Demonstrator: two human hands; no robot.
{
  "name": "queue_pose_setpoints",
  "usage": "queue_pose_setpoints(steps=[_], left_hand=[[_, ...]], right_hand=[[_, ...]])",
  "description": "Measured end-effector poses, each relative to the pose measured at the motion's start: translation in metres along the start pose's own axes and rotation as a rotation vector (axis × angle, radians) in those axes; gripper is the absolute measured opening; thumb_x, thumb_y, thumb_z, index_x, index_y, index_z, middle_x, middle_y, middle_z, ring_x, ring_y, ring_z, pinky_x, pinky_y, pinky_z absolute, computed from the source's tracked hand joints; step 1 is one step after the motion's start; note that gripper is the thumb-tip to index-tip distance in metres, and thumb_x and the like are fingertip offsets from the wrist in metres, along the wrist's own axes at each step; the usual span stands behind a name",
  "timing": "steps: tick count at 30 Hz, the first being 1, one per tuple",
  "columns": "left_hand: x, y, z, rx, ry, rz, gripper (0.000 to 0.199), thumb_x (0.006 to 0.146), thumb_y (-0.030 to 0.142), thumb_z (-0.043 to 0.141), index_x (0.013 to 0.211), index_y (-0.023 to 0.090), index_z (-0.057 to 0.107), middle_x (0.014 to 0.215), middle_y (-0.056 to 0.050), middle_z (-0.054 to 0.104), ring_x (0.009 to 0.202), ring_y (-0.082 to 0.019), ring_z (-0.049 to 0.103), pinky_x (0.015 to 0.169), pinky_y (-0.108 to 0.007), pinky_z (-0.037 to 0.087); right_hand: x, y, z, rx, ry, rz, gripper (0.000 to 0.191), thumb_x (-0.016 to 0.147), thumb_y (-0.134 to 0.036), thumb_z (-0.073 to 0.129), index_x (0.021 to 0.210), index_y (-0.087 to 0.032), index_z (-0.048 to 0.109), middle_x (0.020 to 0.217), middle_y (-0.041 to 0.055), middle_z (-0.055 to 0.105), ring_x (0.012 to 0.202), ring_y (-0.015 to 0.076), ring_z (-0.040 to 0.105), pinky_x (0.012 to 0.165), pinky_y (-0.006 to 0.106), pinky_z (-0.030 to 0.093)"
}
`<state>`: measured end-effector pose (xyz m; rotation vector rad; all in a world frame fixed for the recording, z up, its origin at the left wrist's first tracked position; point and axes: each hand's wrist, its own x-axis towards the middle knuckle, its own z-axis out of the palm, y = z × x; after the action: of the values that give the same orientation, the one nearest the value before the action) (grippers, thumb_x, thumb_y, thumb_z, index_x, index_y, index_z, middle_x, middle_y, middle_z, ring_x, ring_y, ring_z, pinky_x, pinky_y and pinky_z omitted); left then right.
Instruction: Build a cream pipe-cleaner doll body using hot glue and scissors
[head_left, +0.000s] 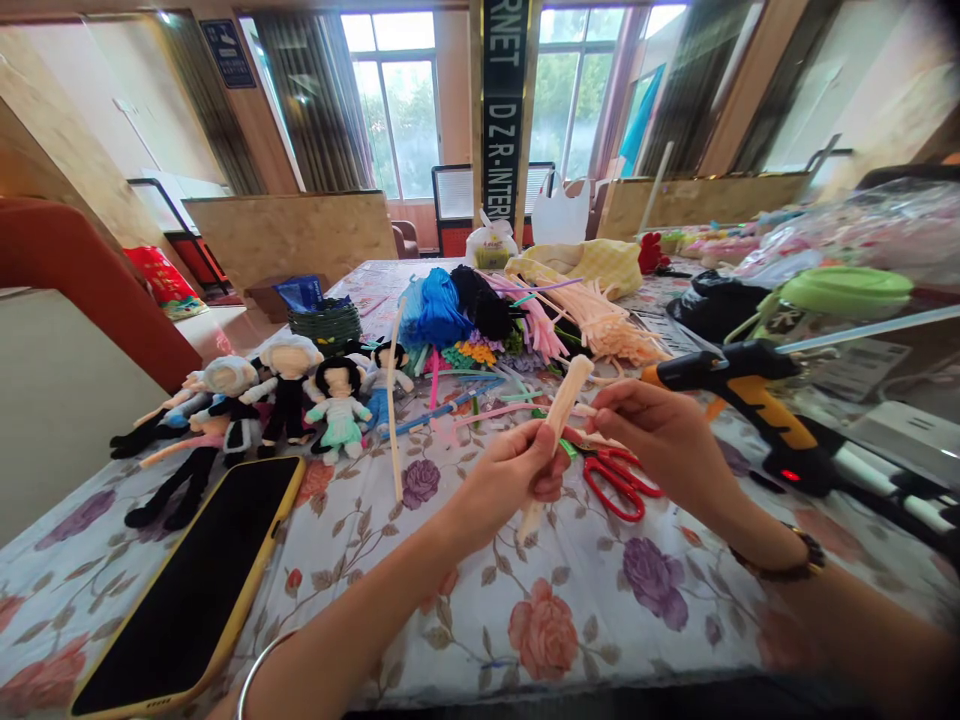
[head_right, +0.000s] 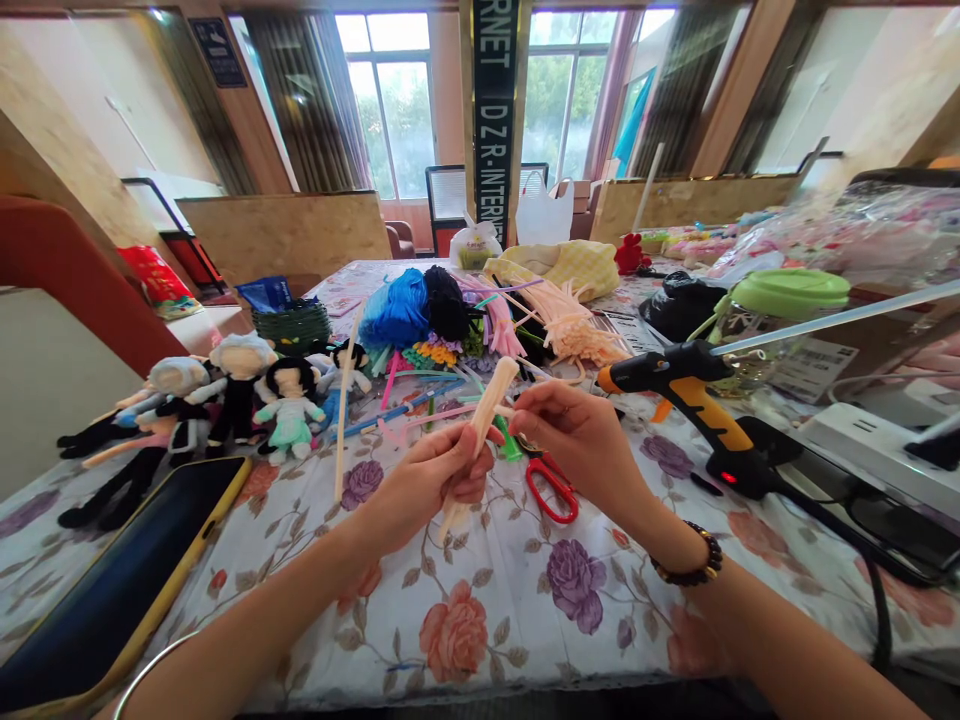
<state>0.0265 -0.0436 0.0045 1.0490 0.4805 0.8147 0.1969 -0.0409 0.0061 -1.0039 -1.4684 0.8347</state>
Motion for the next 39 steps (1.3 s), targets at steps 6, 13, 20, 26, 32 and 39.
queue_pose_setpoints(steps=[6, 13, 20, 26, 32, 39], left_hand=[[-0.0006, 0.0003, -0.0007, -0.039, -0.037, -0.031, 0.025, 0.084, 0.037, 0.054, 0.082, 0.012, 0.053, 0.061, 0.004, 0.038, 0.046, -0.002, 0.029, 0.046, -0.018, 0.019], [-0.0009, -0.0004, -0.0015, -0.101, -0.079, -0.056, 0.022, 0.085, 0.034, 0.053, 0.076, 0.014, 0.047, 0.061, 0.004, 0.039, 0.046, -0.002, 0.028, 0.045, -0.016, 0.02], [-0.0012, -0.0004, -0.0028, -0.088, -0.122, -0.048, 0.023, 0.087, 0.032, 0.05, 0.075, 0.013, 0.048, 0.06, 0.004, 0.037, 0.045, -0.001, 0.027, 0.045, -0.017, 0.018], [-0.0011, -0.0011, -0.0035, -0.019, -0.074, -0.034, 0.025, 0.083, 0.037, 0.056, 0.078, 0.012, 0.055, 0.062, 0.002, 0.041, 0.046, -0.003, 0.033, 0.046, -0.019, 0.023], [-0.0019, 0.0003, -0.0028, 0.071, -0.045, 0.012, 0.025, 0.08, 0.037, 0.058, 0.079, 0.012, 0.058, 0.064, 0.002, 0.041, 0.049, -0.004, 0.035, 0.05, -0.022, 0.026], [-0.002, 0.0001, -0.0008, 0.241, -0.007, 0.086, 0.032, 0.086, 0.043, 0.047, 0.072, 0.014, 0.049, 0.063, 0.003, 0.038, 0.049, -0.005, 0.026, 0.046, -0.023, 0.018]], right_hand=[[-0.0036, -0.0009, 0.0038, 0.075, -0.099, 0.028, 0.017, 0.073, -0.038, 0.068, 0.08, -0.024, 0.063, 0.075, -0.0002, 0.065, 0.066, 0.0117, 0.061, 0.059, 0.023, 0.053], [-0.0044, -0.0029, 0.0064, 0.069, -0.108, 0.042, 0.022, 0.07, -0.041, 0.07, 0.079, -0.021, 0.062, 0.076, 0.0007, 0.065, 0.067, 0.0122, 0.062, 0.063, 0.025, 0.054], [-0.0049, -0.0018, 0.0064, 0.131, -0.129, 0.048, 0.017, 0.071, -0.035, 0.071, 0.076, -0.021, 0.061, 0.071, -0.0013, 0.063, 0.064, 0.0099, 0.061, 0.06, 0.021, 0.053], [-0.0054, -0.0024, 0.008, 0.077, -0.119, 0.033, 0.019, 0.073, -0.038, 0.069, 0.074, -0.021, 0.059, 0.069, -0.0011, 0.063, 0.062, 0.011, 0.062, 0.059, 0.023, 0.054], [-0.0054, -0.0028, 0.0085, 0.07, -0.116, 0.02, 0.018, 0.073, -0.037, 0.069, 0.074, -0.022, 0.058, 0.068, -0.0011, 0.063, 0.061, 0.0115, 0.062, 0.059, 0.024, 0.054], [-0.0064, -0.0001, 0.0074, 0.015, -0.065, 0.026, 0.024, 0.068, -0.042, 0.072, 0.074, -0.023, 0.06, 0.069, -0.0006, 0.064, 0.062, 0.0136, 0.062, 0.058, 0.026, 0.054]])
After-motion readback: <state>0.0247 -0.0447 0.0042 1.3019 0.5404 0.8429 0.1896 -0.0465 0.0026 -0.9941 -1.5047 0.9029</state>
